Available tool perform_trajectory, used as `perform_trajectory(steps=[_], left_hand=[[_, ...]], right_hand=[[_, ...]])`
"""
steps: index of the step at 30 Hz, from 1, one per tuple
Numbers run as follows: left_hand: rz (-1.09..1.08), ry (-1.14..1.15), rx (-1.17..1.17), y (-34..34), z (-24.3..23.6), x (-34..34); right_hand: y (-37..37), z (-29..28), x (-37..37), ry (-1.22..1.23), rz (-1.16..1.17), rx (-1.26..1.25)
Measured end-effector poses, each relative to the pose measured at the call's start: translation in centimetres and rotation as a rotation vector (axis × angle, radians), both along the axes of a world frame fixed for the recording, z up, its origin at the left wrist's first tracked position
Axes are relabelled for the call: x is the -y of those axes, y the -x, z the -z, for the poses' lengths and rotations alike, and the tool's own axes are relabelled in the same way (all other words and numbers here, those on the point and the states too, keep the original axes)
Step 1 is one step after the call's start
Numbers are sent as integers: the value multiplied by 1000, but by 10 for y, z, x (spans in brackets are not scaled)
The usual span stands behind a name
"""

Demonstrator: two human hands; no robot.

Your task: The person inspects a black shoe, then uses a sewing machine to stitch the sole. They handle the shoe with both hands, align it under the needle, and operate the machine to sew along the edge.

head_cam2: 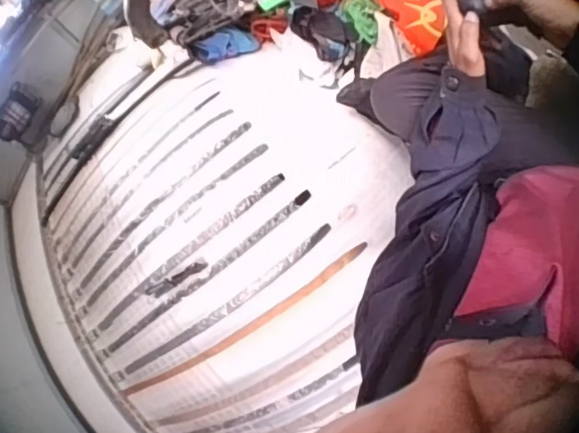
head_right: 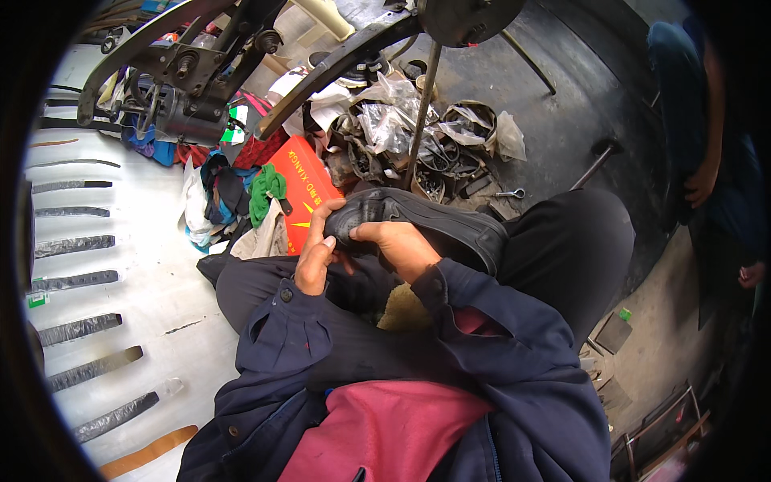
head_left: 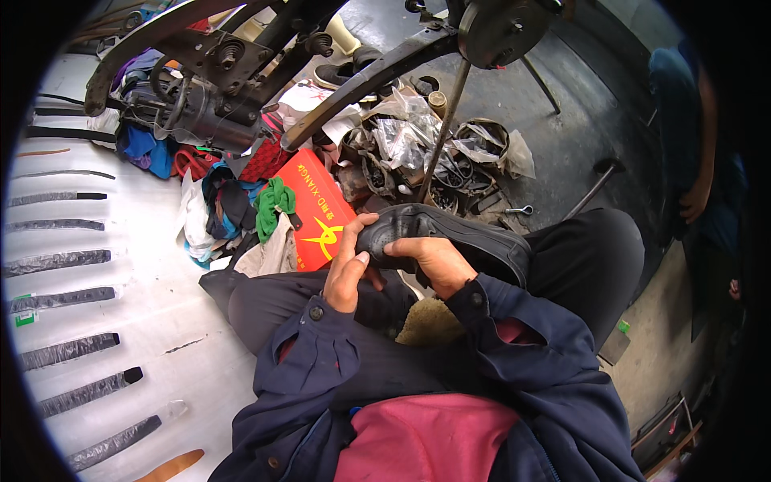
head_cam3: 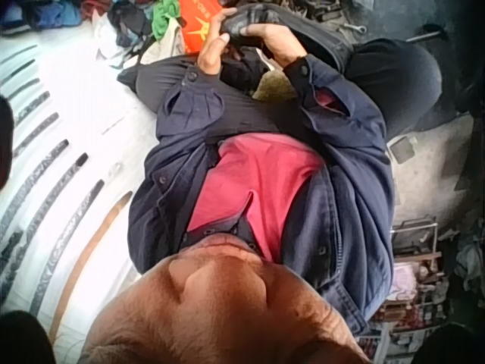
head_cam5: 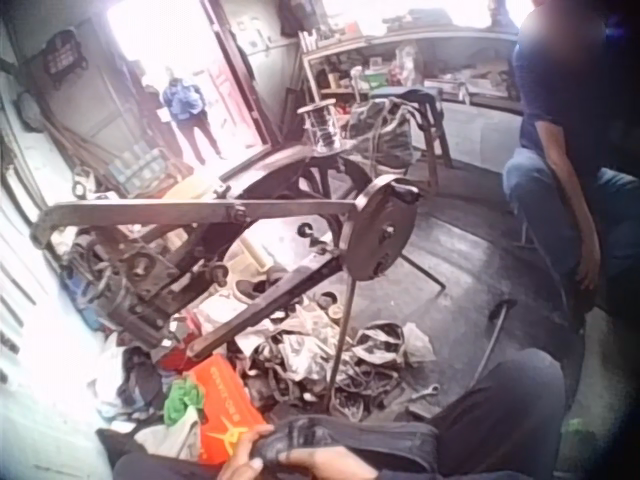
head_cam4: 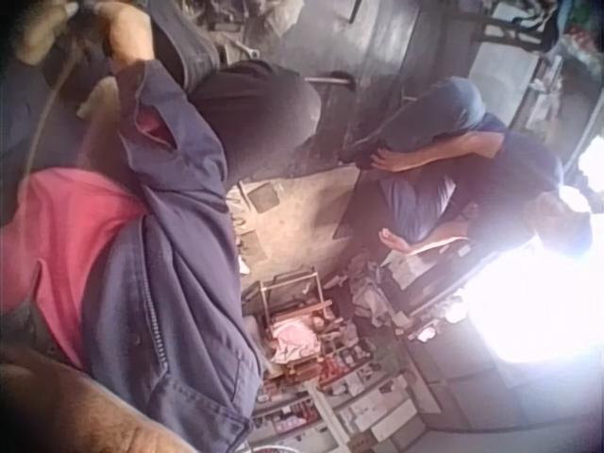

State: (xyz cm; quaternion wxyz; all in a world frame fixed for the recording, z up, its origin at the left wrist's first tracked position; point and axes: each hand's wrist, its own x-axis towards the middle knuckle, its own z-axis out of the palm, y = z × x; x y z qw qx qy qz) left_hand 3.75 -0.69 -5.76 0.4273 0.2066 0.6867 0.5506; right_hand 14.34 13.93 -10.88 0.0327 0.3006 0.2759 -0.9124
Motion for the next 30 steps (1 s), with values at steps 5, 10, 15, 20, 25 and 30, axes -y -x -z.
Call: perform_trajectory(steps=[5,10,15,20,25,30], left_hand=[[21,7,-16,0,1,1],[9,17,-1,3,7,2],[-113,-19,-113,-2,16,-5],[-103,142,-62,0,16,0],[-59,325,-469,11,16,6],[-73,264,-465,66,-5,35]], right_hand=[[2,5,-1,-61,-49,26],[-2,-4,-3,-17,10,67],[-2,-8,-10,63,36,26],[-8,14,-13,-63,32,164],[-15,65,-18,-260,84,170],[-22,131,-19,-619,-64,202]])
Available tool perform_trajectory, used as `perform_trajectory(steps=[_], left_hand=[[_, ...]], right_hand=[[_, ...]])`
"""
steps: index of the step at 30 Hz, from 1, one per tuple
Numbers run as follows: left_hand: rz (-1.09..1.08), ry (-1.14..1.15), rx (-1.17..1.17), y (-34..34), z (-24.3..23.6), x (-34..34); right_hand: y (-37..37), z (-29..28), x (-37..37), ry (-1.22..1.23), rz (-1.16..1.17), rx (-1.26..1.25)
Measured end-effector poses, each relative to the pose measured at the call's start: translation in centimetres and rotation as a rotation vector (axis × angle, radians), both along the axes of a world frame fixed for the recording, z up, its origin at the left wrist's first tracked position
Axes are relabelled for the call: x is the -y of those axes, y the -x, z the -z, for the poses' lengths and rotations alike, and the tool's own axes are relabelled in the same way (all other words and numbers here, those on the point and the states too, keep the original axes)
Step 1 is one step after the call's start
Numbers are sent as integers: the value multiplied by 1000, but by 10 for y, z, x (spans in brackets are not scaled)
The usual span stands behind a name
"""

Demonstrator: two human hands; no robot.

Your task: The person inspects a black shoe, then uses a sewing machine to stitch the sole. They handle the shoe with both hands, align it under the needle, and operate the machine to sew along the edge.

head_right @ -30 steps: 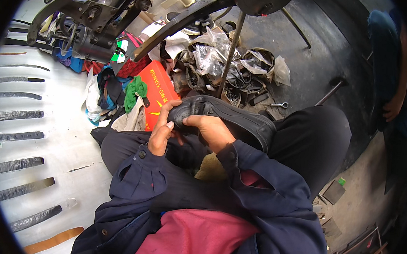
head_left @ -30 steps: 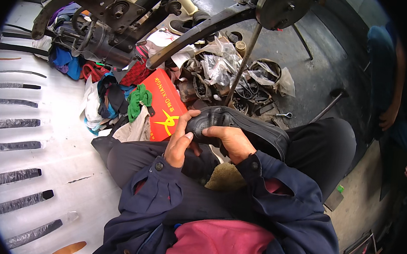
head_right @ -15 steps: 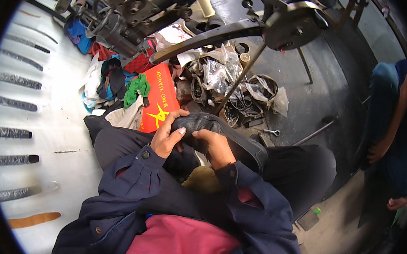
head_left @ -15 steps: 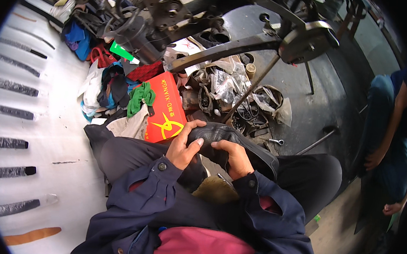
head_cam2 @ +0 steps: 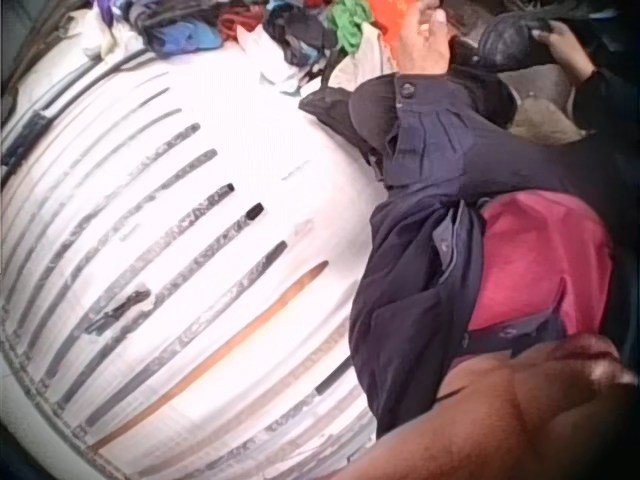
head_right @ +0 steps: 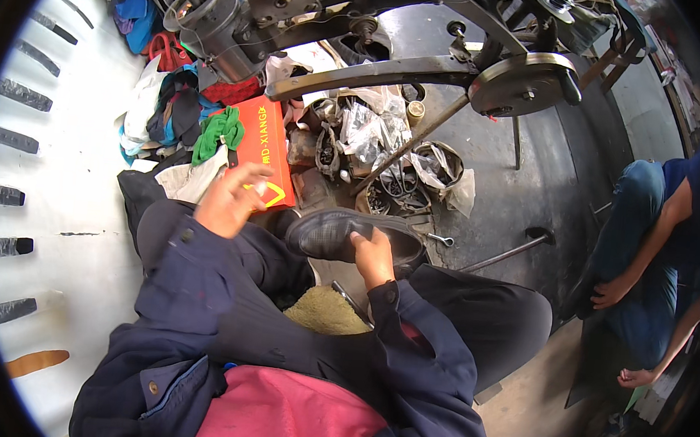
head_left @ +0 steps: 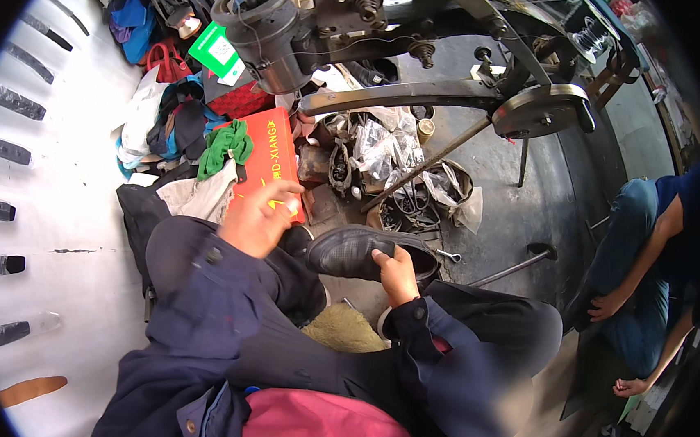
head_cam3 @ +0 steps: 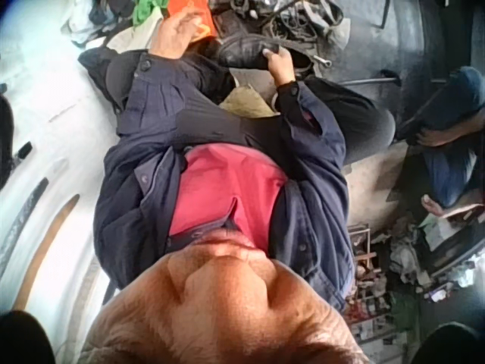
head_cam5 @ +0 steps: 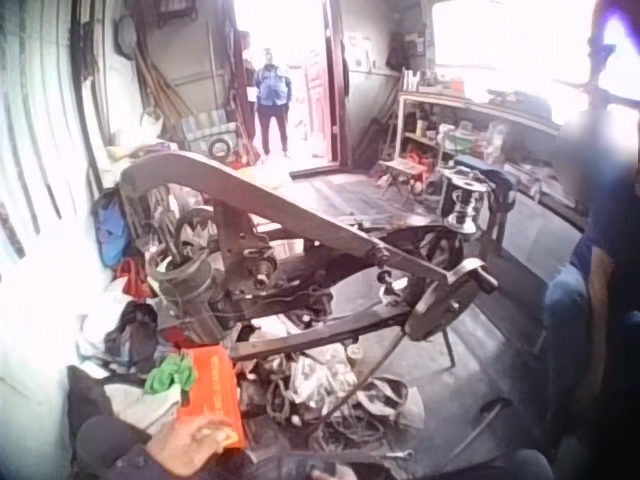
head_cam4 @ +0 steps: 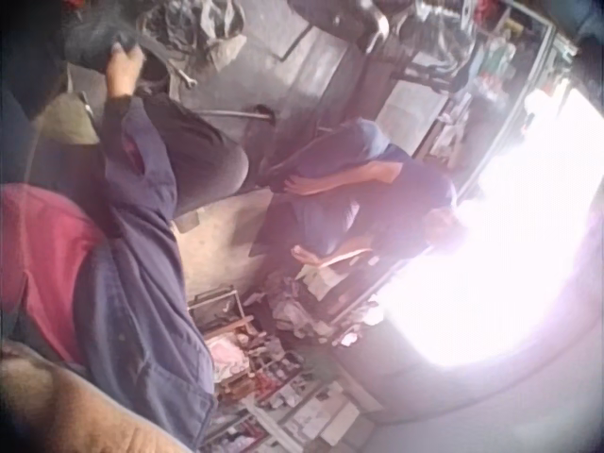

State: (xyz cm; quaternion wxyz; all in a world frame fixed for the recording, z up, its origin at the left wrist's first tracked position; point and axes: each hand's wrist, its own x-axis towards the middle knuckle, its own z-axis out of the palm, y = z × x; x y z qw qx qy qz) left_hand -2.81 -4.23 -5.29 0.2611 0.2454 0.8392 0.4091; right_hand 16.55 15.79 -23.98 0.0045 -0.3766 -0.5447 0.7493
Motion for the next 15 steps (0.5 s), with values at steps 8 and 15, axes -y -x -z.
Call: perform_trajectory(steps=[8,15], left_hand=[[-130,36,118,134,-9,93],[-75,333,-234,160,120,174]], right_hand=[[-5,32,-4,-708,-163,189],[0,18,-68,-899,-151,283]])
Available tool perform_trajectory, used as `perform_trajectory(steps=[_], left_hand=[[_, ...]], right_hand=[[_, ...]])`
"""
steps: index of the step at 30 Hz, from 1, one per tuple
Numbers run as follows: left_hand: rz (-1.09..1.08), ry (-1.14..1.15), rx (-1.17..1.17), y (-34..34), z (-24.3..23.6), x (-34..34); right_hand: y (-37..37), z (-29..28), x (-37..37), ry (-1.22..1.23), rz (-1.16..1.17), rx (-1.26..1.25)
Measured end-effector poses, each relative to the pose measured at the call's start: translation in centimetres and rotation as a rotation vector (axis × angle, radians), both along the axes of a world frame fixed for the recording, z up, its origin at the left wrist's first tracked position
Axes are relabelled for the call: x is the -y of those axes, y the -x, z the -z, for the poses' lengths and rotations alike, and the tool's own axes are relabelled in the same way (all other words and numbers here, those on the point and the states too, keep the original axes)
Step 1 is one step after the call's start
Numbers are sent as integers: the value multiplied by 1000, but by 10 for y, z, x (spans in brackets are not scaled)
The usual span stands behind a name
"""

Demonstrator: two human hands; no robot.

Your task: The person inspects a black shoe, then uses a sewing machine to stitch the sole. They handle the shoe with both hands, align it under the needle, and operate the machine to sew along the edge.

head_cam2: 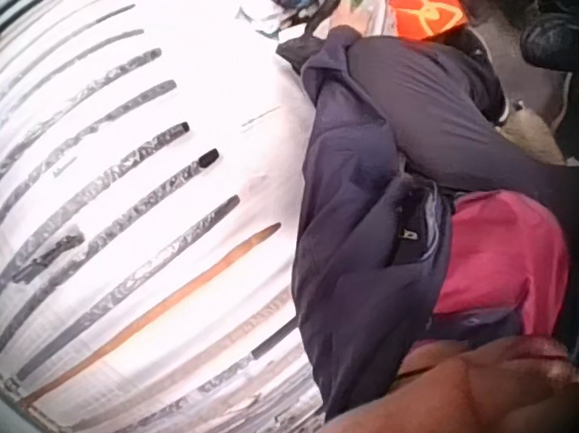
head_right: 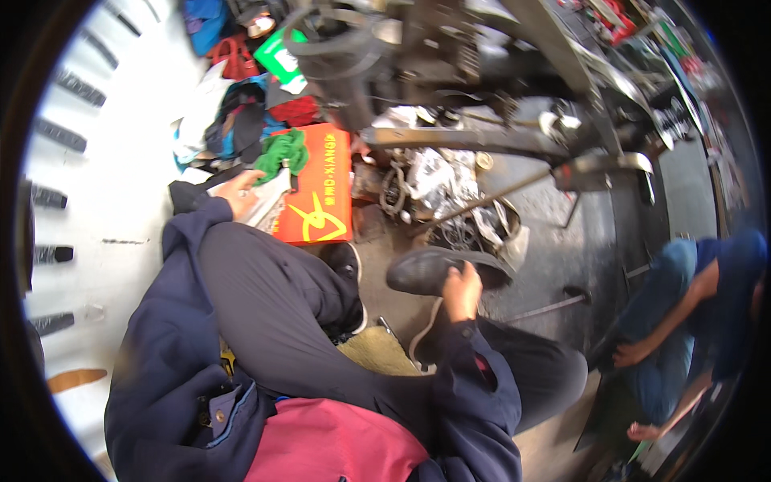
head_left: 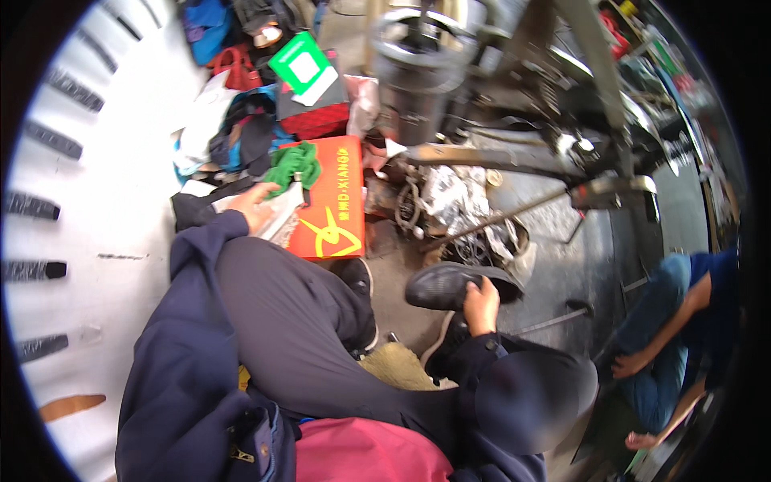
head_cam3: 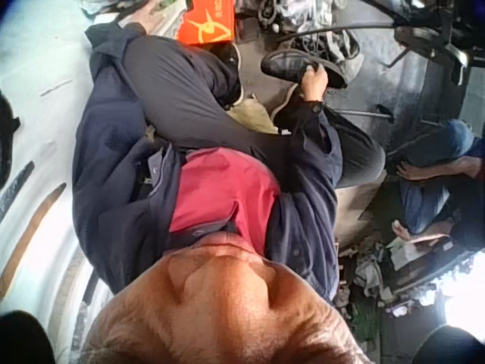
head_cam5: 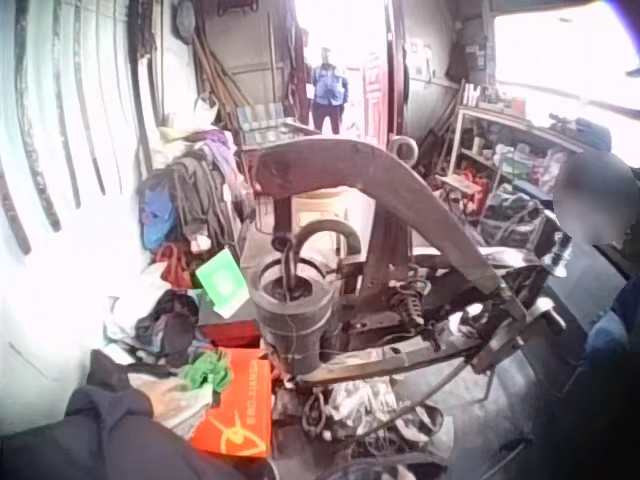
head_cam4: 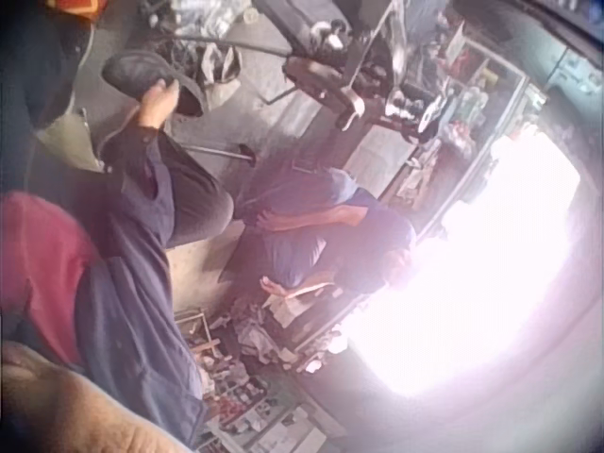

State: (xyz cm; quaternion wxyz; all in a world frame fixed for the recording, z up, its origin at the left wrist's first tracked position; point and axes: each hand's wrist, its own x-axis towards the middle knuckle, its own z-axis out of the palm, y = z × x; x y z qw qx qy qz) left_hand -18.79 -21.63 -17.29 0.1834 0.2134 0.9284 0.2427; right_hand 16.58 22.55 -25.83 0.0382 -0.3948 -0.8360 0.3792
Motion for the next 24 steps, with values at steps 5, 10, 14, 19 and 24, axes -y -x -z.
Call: perform_trajectory(steps=[5,10,14,19,24], left_hand=[[198,134,8,-18,27,-1],[233,262,-117,-34,33,-11],[221,272,-154,-33,50,-10],[216,233,-320,-38,61,0],[246,358,-152,-44,43,9]], right_hand=[[-10,19,-25,207,136,41],[-28,44,-29,66,183,128],[-30,41,-40,201,141,131],[-22,26,-38,93,103,210],[-19,21,-35,177,78,102]])
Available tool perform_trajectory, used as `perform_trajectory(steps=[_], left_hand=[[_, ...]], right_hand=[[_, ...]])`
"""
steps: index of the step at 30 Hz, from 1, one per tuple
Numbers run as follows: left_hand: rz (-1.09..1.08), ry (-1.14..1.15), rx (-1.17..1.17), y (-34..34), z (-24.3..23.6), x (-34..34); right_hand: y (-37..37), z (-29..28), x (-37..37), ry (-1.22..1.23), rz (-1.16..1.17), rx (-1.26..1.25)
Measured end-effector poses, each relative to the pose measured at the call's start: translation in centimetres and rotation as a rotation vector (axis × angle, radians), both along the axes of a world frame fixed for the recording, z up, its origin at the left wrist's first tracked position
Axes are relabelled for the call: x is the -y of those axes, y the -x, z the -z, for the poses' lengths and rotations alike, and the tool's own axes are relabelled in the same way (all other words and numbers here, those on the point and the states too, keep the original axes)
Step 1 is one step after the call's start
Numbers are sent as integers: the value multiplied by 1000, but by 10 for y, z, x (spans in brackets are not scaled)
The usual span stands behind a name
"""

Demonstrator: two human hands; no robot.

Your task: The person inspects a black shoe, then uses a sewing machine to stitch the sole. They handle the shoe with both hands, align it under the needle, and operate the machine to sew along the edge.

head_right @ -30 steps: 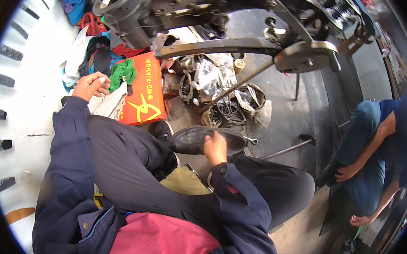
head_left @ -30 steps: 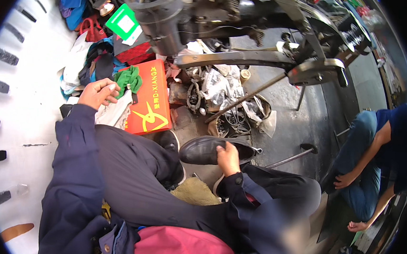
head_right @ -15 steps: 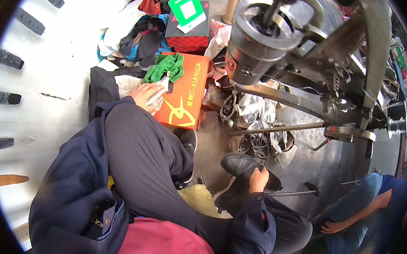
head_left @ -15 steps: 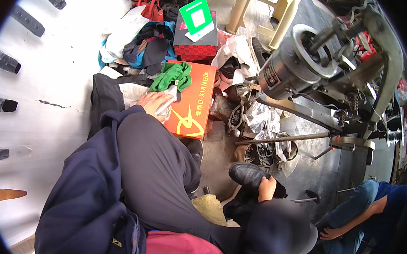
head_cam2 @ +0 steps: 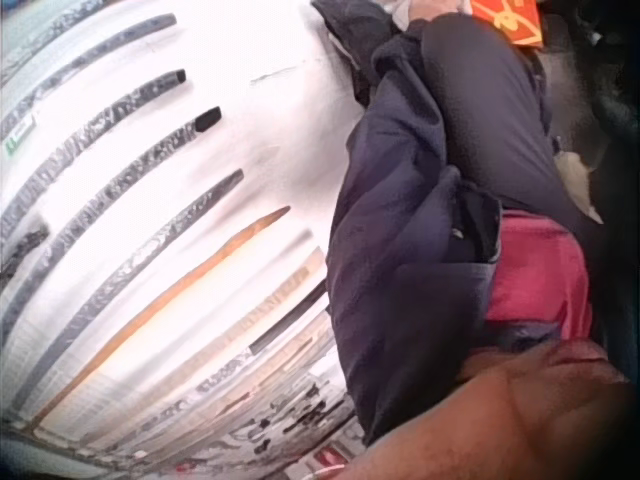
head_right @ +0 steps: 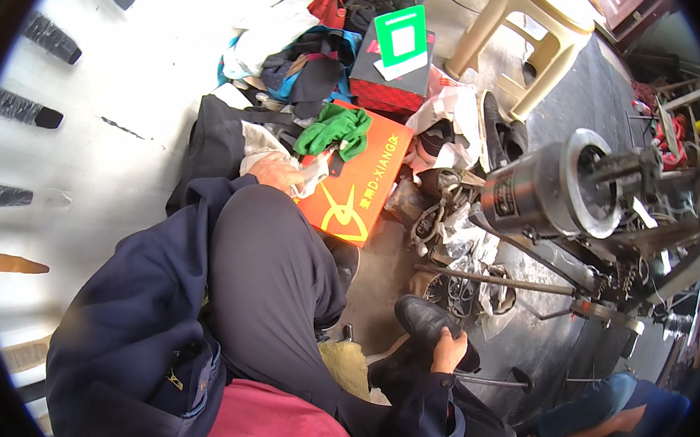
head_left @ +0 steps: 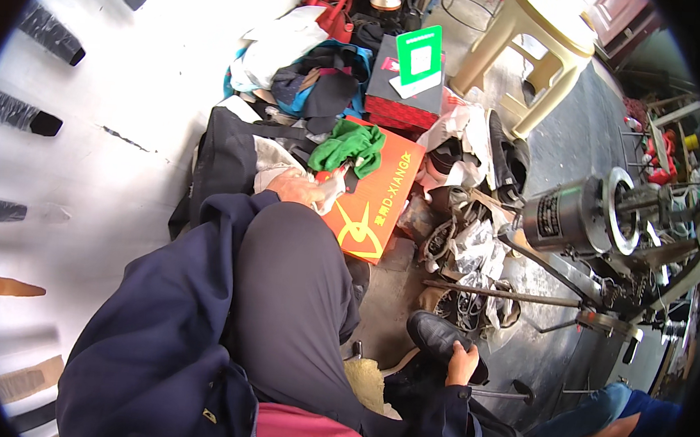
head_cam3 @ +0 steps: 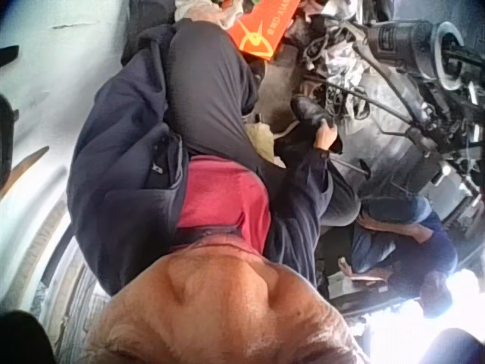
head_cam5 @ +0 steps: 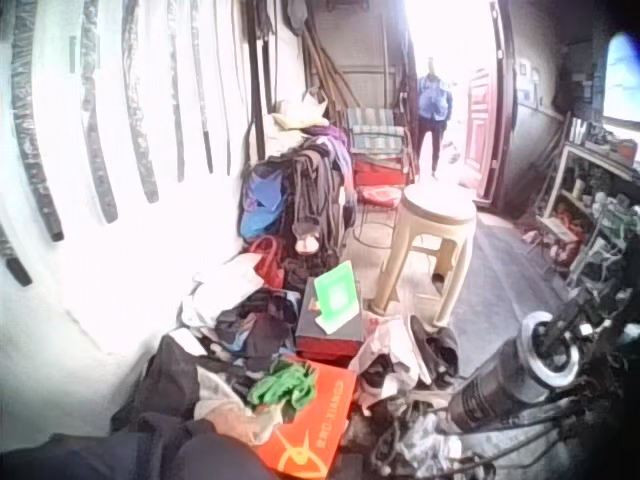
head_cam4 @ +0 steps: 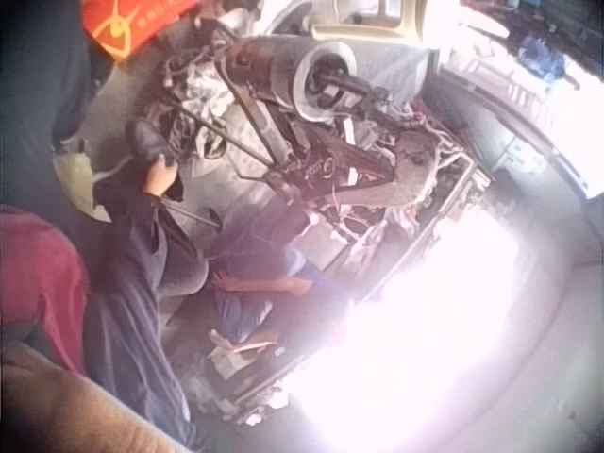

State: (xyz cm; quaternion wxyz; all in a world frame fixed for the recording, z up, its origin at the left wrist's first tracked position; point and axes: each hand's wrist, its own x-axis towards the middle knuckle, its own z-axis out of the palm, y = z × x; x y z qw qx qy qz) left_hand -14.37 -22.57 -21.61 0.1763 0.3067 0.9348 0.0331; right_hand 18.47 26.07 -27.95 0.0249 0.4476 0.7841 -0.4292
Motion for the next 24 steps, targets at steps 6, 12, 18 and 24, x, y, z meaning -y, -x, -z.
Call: perform_trajectory(steps=[6,12,18,24], left_hand=[[-24,337,354,7,-39,12],[-464,24,538,24,-41,21],[160,71,-115,7,9,25],[-254,101,101,16,-9,24]], right_hand=[[-3,6,-5,51,40,4],[-5,-1,-10,61,39,95],[-1,-12,-2,18,104,-19],[8,-13,-5,-51,94,-62]])
